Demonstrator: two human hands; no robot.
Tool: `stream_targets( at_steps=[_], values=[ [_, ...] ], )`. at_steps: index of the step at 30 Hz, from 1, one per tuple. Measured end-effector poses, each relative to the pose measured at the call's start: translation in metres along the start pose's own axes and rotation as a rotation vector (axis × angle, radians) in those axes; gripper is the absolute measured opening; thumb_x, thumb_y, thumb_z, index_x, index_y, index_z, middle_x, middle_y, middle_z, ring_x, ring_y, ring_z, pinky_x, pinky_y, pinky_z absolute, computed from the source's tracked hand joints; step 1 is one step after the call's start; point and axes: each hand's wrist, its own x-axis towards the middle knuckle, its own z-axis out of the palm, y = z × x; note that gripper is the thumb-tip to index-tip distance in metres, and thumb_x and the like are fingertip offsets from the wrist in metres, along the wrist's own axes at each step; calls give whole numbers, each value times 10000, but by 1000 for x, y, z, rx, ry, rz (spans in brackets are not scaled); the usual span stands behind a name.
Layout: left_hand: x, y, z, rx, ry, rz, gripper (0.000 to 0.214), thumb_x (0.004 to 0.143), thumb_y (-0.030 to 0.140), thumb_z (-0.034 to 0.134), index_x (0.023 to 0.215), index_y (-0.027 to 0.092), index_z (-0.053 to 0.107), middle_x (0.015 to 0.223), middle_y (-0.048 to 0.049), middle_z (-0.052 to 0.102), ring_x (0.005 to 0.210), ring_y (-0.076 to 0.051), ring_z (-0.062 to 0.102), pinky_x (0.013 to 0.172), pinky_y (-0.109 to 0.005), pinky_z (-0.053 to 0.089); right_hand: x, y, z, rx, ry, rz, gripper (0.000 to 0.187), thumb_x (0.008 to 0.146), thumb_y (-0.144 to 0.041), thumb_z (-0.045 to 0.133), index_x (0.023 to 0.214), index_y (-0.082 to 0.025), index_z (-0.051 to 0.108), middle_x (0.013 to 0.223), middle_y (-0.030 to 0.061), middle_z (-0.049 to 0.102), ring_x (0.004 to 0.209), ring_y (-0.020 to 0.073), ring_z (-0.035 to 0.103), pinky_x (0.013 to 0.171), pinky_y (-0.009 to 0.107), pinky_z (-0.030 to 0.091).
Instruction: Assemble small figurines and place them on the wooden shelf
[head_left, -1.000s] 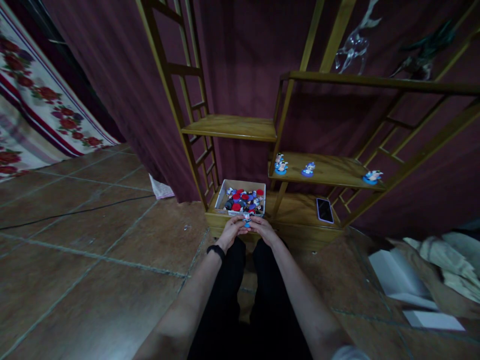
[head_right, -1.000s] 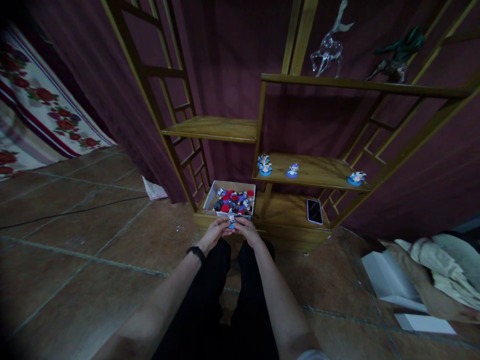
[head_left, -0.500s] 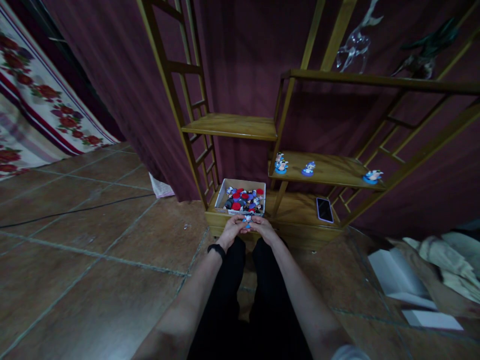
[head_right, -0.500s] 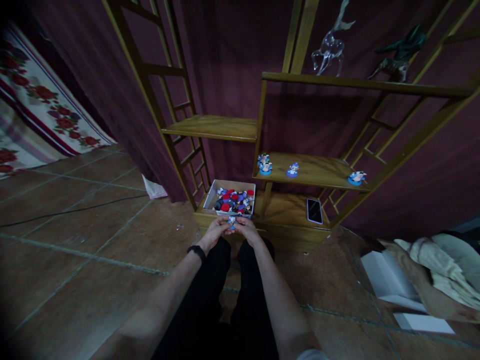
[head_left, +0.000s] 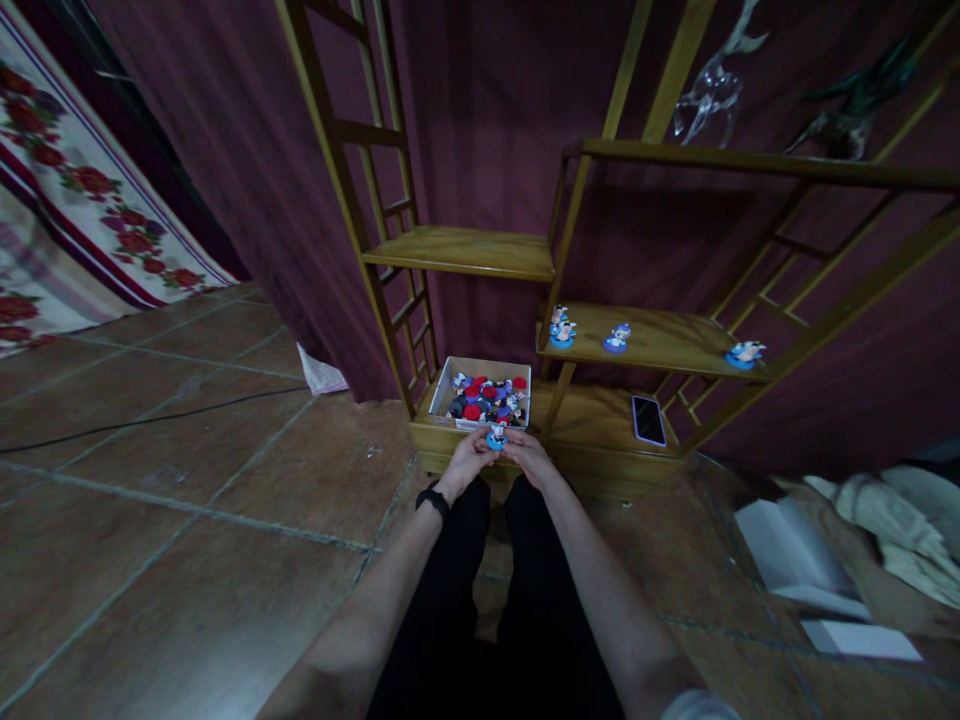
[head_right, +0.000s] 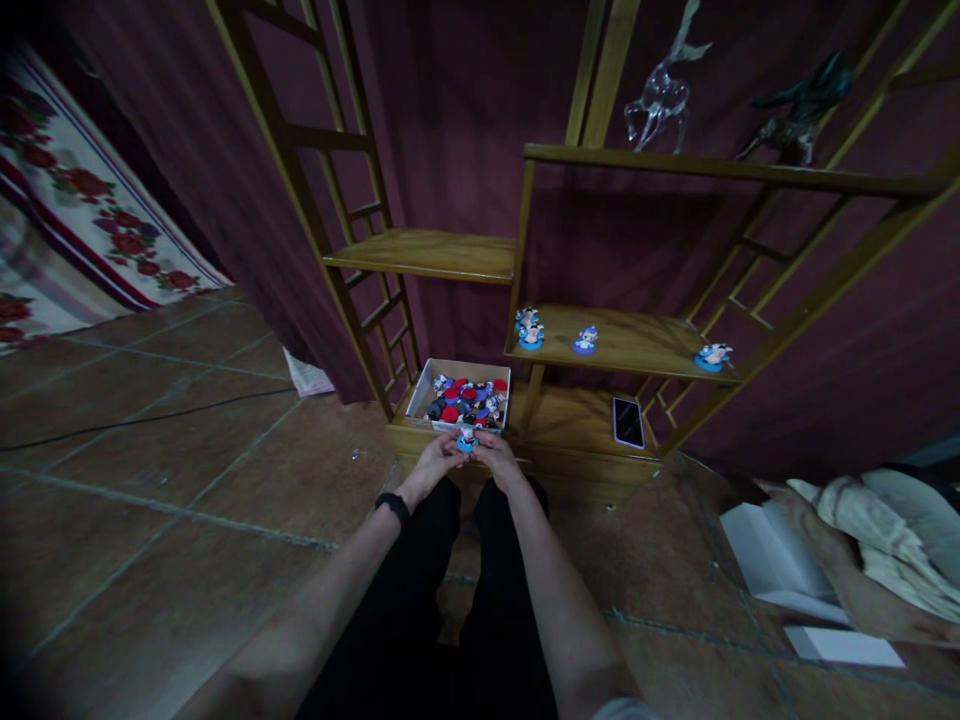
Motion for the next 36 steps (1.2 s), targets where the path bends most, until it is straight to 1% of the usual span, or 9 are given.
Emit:
stream_targets(
  at_steps=[3,8,12,15,18,21,26,30,36],
  values=[
    [1,-1,2,48,24,49,565,551,141,709,1086,119,528,590,45,585,517,-76,522,547,-207,421,-3,-4,1,-11,7,15,394,564,-303,690,940,-194,645,938,46,671,875,210,607,800,335,445],
    [-1,1,3,240,66,122,457,574,147,687,1016,145,570,643,25,599,591,-99,542,632,-222,447,-6,-6,-1,-15,39,46,380,559,-292,705,925,-208,646,933,40,672,866,189,608,800,323,440],
    [-7,6,5,419,81,171,369,628,199,664,988,183,585,765,-17,635,729,-155,587,714,-260,459,-5,-5,-4,-3,50,48,387,548,-290,716,921,-213,645,907,38,674,866,197,602,791,331,446],
    [-11,12,7,619,55,264,328,689,249,627,1010,204,578,931,-57,633,883,-193,584,791,-284,444,-3,-4,-5,2,34,35,377,552,-291,718,915,-220,644,897,38,672,870,199,599,794,328,443],
    [-13,17,6,824,11,335,334,747,310,578,1065,210,553,1069,-92,591,982,-220,559,844,-298,415,-2,-4,-6,10,40,22,366,551,-288,720,903,-219,645,908,40,668,869,196,594,786,320,438],
    [-14,21,4,961,-24,349,387,778,365,534,1134,213,515,1119,-111,561,1025,-236,539,875,-304,393,-1,-4,-8,24,38,21,380,543,-267,724,911,-212,646,927,46,662,859,191,588,768,311,436],
    [-15,23,3,1080,-82,372,488,813,383,468,1261,199,409,1146,-135,532,1059,-245,508,935,-323,346,2,-5,-12,17,45,36,382,541,-227,711,916,-228,640,975,34,647,869,181,578,755,295,433],
    [-13,21,4,1174,-90,380,512,839,368,415,1307,172,346,1145,-149,519,1054,-252,502,933,-329,343,4,-4,-14,2,59,64,386,538,-192,687,918,-231,636,970,25,644,881,184,571,761,297,436],
    [-10,14,2,1184,-114,385,469,850,316,392,1284,140,375,1120,-163,516,1048,-252,494,929,-329,336,10,2,-15,-25,84,80,386,529,-148,638,906,-233,637,959,15,648,889,192,567,768,317,445]
  ],
)
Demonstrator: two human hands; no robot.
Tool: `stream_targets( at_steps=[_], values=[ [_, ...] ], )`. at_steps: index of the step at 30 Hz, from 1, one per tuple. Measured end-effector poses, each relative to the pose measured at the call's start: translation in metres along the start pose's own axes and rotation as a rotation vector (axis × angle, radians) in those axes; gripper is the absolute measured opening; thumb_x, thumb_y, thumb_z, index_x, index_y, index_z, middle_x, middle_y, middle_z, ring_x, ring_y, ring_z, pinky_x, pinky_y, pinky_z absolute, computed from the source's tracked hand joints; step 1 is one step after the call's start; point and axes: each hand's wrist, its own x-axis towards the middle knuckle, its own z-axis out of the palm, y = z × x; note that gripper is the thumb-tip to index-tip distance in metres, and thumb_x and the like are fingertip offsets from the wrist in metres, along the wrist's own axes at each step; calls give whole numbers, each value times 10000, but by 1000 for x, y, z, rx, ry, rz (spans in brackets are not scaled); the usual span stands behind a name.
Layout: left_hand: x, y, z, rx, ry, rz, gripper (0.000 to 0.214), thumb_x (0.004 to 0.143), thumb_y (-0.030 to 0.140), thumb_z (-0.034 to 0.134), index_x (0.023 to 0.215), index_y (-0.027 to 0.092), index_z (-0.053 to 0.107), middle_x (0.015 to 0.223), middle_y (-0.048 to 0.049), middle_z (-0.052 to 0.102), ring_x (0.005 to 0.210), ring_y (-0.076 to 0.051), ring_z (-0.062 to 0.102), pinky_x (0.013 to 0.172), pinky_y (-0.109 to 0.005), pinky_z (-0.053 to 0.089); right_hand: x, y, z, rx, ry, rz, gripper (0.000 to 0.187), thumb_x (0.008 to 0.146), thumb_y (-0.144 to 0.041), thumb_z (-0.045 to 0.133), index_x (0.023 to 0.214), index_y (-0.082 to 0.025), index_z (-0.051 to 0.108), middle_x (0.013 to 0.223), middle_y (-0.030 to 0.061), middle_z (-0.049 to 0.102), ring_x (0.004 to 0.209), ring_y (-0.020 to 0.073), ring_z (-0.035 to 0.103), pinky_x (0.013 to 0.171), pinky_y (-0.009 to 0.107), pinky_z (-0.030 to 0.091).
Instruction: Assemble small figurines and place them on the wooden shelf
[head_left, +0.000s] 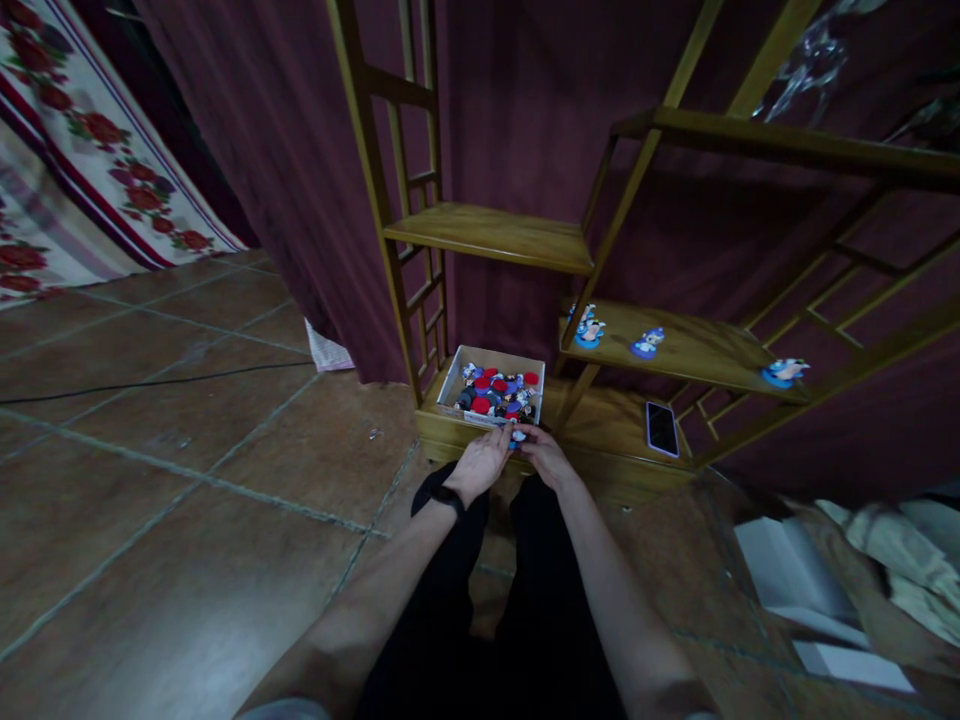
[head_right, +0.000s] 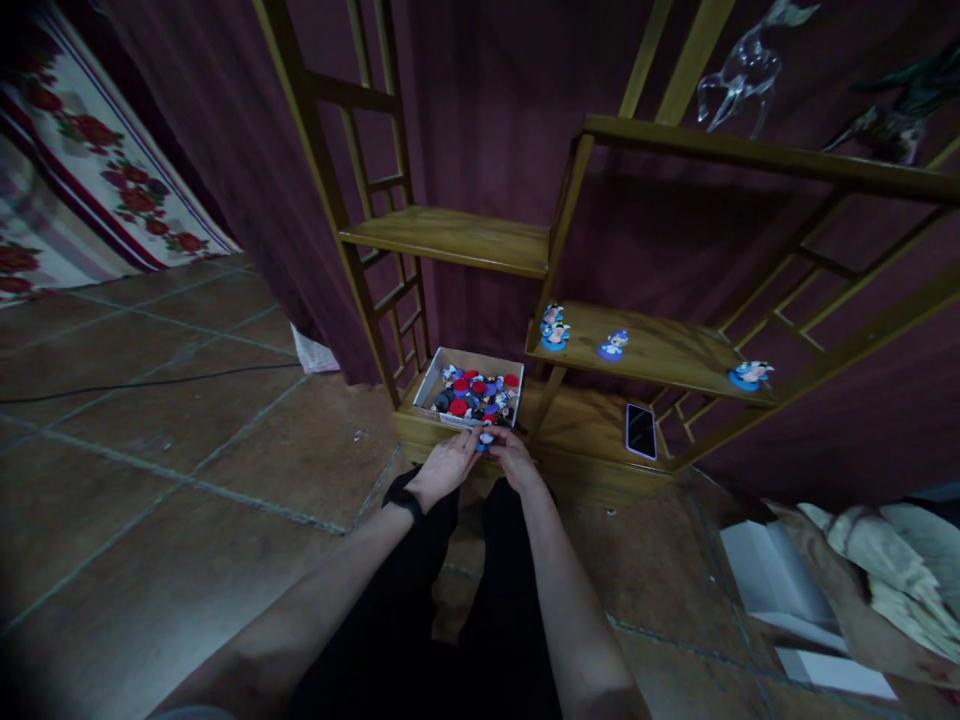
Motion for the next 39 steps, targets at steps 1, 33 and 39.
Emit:
stream_targets(
  at_steps=[1,33,39],
  values=[
    [0,-1,1,-15,7,-3,456,849,309,395,1271,134,390,1115,-165,517,1047,-250,493,930,-327,333,1,1,0,-8,9,2,384,528,-145,631,901,-232,637,954,13,648,886,192,567,769,320,445],
    [0,-1,18,-267,157,-81,434,792,216,493,1224,210,459,1172,-129,522,1041,-239,523,885,-332,391,-7,-4,1,9,5,-17,328,540,-206,676,865,-227,638,919,8,654,870,179,582,782,323,454],
    [14,-9,35,-706,227,-294,414,722,240,600,1125,160,553,761,-41,625,682,-163,578,702,-287,454,-10,-7,2,59,6,-31,357,565,-290,713,905,-202,647,943,36,664,869,176,595,816,319,441]
  ],
)
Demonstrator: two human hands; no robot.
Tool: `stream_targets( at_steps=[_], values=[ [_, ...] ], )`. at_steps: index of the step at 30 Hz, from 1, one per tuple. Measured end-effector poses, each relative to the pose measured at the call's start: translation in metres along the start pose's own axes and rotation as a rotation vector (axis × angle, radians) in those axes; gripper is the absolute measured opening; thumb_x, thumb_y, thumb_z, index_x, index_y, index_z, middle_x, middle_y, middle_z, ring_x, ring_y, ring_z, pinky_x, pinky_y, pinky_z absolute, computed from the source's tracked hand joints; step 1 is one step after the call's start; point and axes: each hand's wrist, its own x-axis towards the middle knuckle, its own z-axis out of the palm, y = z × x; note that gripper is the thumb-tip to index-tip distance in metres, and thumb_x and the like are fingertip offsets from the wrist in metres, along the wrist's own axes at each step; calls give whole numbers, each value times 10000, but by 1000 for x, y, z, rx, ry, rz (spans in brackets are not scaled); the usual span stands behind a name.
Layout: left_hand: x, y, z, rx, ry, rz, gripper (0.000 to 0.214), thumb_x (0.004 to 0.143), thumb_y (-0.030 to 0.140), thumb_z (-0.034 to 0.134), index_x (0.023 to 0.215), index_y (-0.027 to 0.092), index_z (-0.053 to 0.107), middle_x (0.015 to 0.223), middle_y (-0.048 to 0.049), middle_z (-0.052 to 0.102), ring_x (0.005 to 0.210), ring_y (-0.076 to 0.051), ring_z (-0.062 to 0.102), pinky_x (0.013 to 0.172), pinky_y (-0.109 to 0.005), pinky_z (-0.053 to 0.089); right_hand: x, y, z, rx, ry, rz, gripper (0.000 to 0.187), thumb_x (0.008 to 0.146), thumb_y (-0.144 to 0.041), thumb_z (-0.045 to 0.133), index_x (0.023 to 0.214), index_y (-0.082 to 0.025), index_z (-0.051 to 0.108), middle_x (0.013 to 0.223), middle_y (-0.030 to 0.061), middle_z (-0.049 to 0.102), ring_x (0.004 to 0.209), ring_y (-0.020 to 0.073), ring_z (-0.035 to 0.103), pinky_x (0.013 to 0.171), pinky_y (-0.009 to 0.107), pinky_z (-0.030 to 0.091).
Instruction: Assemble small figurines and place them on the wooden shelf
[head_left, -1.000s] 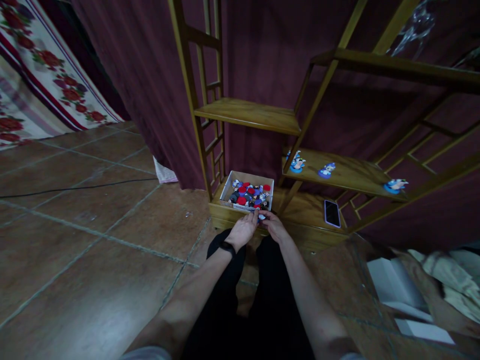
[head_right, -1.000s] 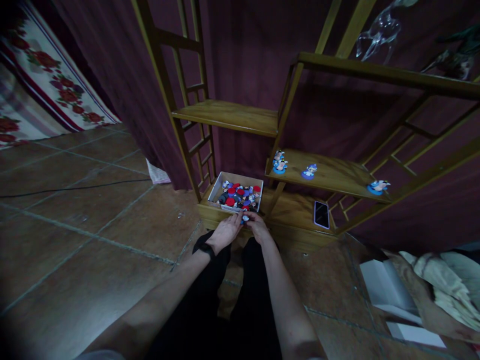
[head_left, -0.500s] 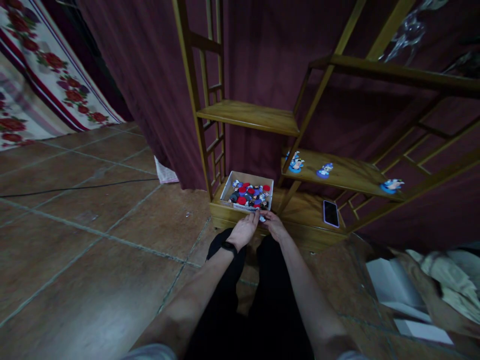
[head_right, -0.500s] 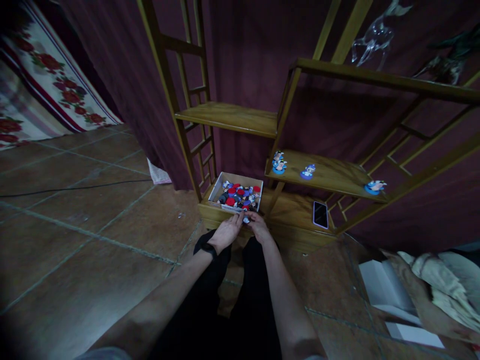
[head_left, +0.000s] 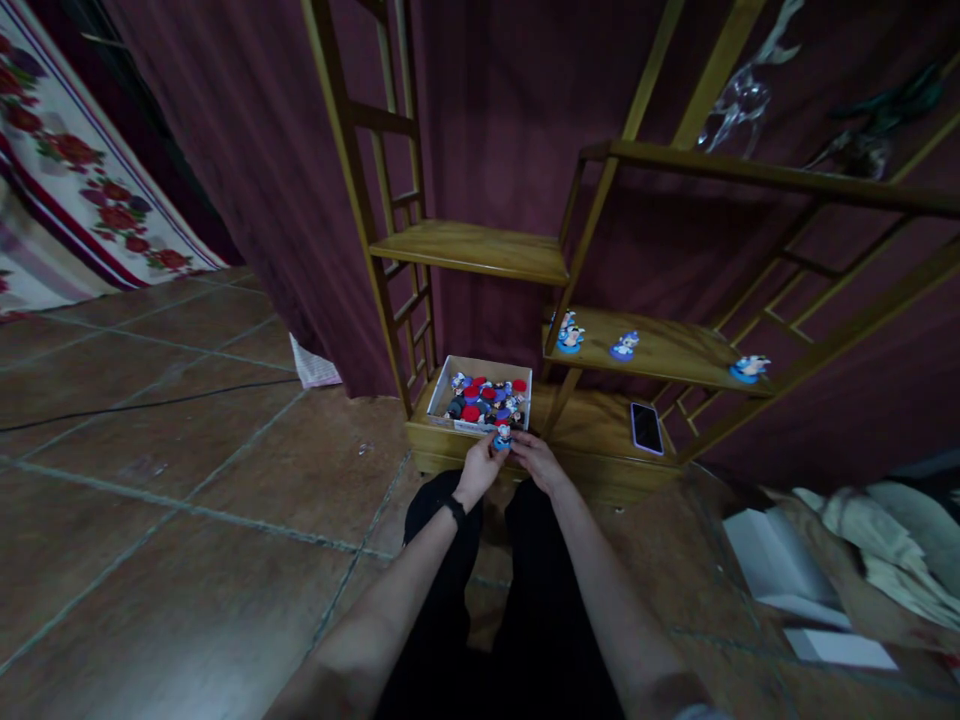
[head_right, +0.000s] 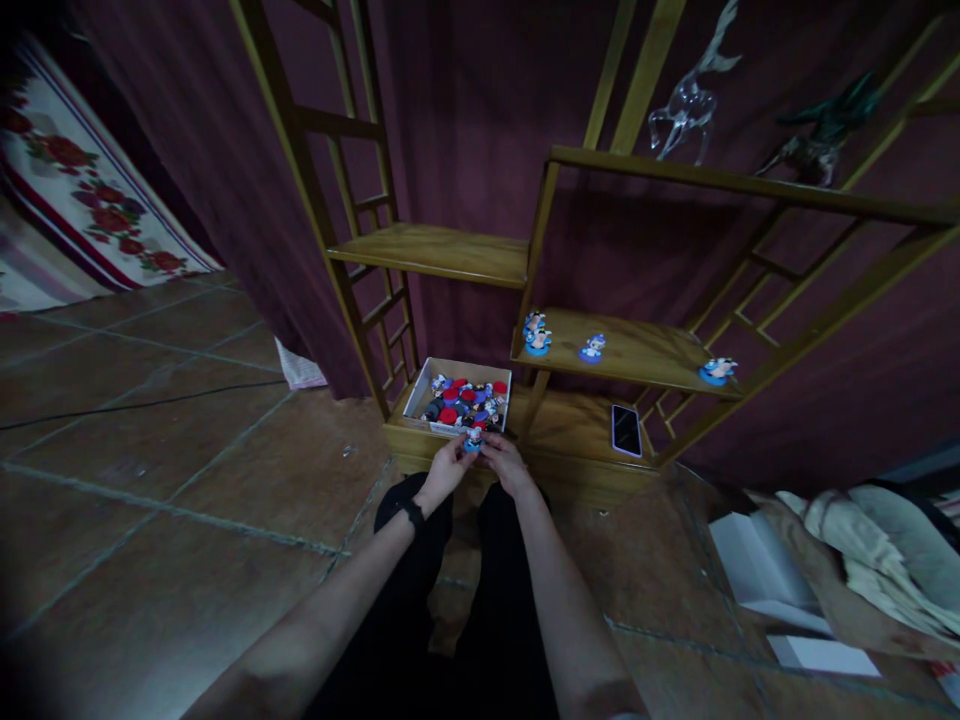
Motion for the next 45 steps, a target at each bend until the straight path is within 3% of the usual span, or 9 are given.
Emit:
stream_targets(
  at_steps=[5,9,14,22,32,45],
  values=[
    [10,-2,-2,-426,-89,-205,441,648,195,682,1069,106,586,684,-16,618,590,-103,554,594,-215,446,0,0,-1,28,-22,15,399,550,-323,736,918,-196,649,972,43,663,853,178,601,816,334,446],
    [12,-1,-8,-586,-86,-323,497,604,160,728,1078,111,588,688,-26,640,570,-83,563,560,-186,434,-1,1,-2,35,-31,12,396,543,-308,748,912,-204,651,982,42,658,832,170,606,807,332,449],
    [15,-3,-12,-752,-118,-399,398,677,186,686,1058,111,600,730,-64,664,601,-89,595,586,-194,463,3,6,-5,44,11,19,391,567,-324,739,926,-199,643,860,29,664,738,133,598,778,321,453],
    [19,-3,-16,-814,-109,-430,279,743,216,630,1000,107,626,690,-70,666,596,-91,607,569,-181,470,2,5,-4,53,34,34,392,587,-329,731,942,-190,638,862,34,658,704,115,583,741,297,452],
    [16,4,-16,-805,-97,-430,312,726,186,643,1031,129,610,719,-58,667,616,-89,614,596,-188,476,1,0,-1,39,-6,10,379,568,-293,729,928,-208,646,955,39,654,795,136,597,784,300,438],
    [15,1,-15,-748,-152,-388,338,674,223,683,994,144,606,727,-48,664,624,-98,619,618,-204,469,3,1,-1,51,22,-3,383,545,-304,733,895,-185,628,866,35,657,734,142,602,767,318,455]
  ],
)
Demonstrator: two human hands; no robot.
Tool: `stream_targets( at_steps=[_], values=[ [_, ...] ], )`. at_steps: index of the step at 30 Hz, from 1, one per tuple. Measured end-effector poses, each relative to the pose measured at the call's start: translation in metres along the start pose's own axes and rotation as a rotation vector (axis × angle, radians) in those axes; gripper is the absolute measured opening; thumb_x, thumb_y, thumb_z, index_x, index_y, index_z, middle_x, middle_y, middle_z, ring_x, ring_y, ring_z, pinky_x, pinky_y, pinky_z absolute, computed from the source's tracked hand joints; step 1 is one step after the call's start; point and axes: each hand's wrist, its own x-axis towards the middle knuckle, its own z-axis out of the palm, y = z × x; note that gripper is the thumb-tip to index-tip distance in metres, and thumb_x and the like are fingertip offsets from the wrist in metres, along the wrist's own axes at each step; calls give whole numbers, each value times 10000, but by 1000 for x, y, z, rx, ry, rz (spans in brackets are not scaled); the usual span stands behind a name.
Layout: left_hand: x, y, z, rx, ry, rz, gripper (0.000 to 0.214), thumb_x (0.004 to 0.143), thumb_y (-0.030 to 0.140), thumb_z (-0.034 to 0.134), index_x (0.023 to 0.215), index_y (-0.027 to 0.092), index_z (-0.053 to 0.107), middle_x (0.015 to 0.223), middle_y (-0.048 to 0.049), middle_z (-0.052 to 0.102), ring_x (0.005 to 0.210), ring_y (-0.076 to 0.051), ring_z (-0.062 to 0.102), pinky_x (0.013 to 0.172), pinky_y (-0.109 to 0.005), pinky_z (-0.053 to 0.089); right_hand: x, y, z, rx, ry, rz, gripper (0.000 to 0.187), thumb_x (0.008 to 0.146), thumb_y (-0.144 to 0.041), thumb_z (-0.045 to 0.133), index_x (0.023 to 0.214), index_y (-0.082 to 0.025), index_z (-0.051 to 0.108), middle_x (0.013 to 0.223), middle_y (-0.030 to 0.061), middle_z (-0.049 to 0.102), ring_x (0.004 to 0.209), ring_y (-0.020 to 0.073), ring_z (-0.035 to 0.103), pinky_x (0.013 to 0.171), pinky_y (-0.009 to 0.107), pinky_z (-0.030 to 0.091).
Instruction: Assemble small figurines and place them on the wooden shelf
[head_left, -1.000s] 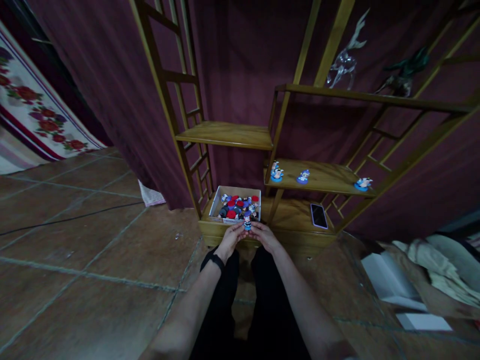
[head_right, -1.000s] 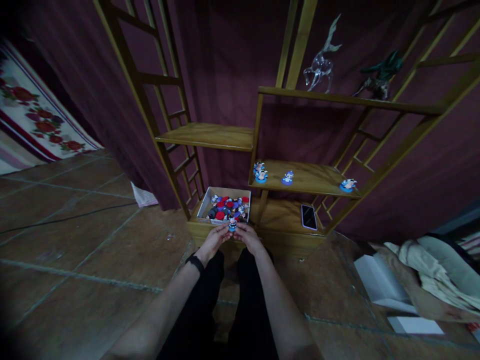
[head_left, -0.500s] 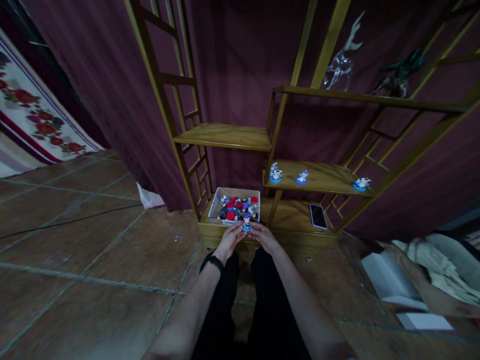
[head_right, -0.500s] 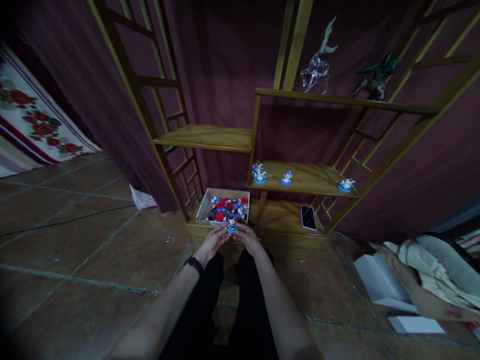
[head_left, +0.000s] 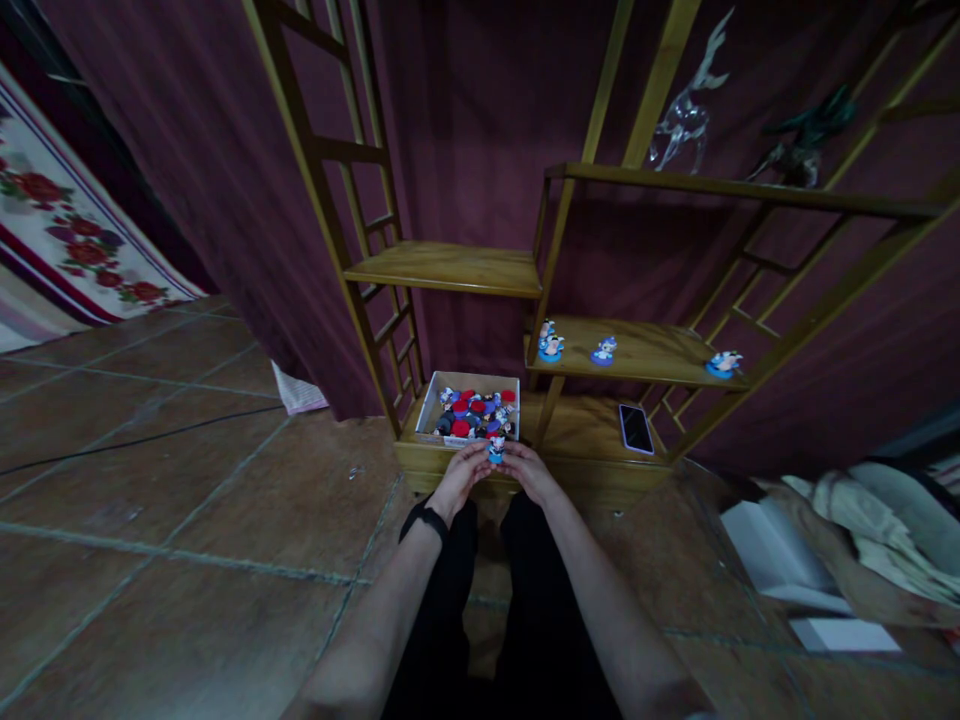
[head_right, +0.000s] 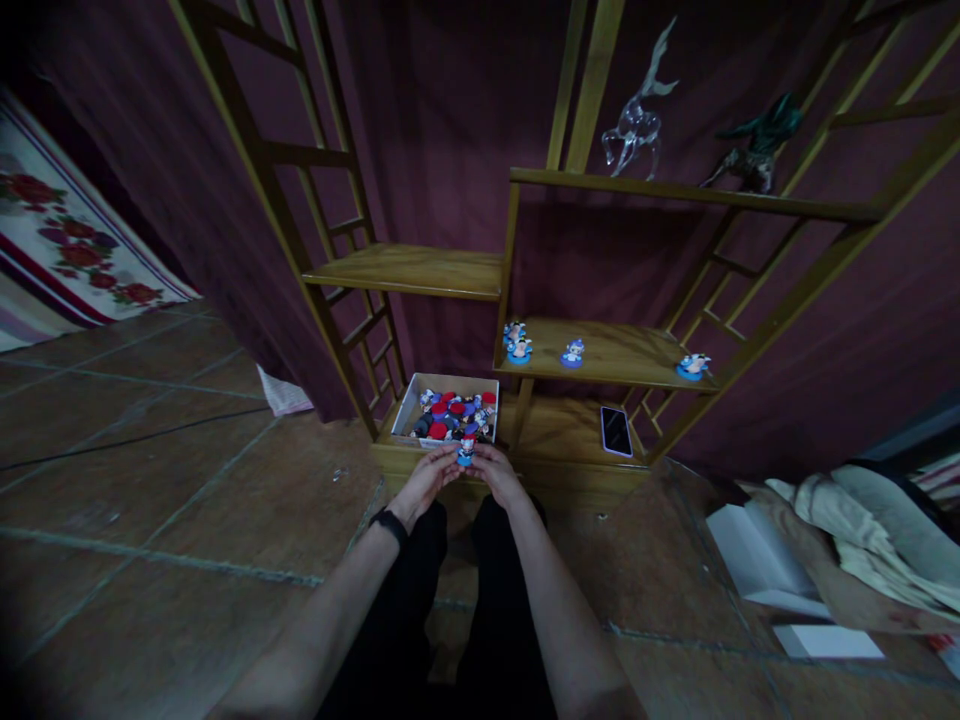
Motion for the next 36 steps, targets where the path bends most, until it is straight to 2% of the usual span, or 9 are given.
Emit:
stream_targets(
  at_steps=[14,19,26,36],
  values=[
    [2,-3,2,59,48,12,294,625,164,673,911,130,618,659,-40,655,571,-107,608,584,-211,459,-1,-4,2,-34,17,17,343,518,-262,729,833,-182,619,775,10,648,652,126,583,685,290,452],
    [2,-1,2,14,83,0,288,632,148,665,914,125,606,662,-43,655,554,-100,601,576,-209,465,-1,-3,2,-7,12,33,339,540,-266,725,854,-185,629,797,20,657,671,132,596,717,312,459],
    [-1,2,4,-20,54,-9,260,662,189,670,908,131,610,673,-38,649,553,-90,595,565,-201,465,-1,-1,1,35,46,10,317,569,-334,721,834,-183,634,830,32,660,739,146,601,765,337,460],
    [-3,5,5,15,70,-34,216,659,169,676,862,130,615,678,-43,655,544,-89,588,549,-200,460,-2,-3,-1,-5,-10,17,301,554,-335,736,793,-186,634,844,29,648,718,133,584,727,311,462]
  ],
)
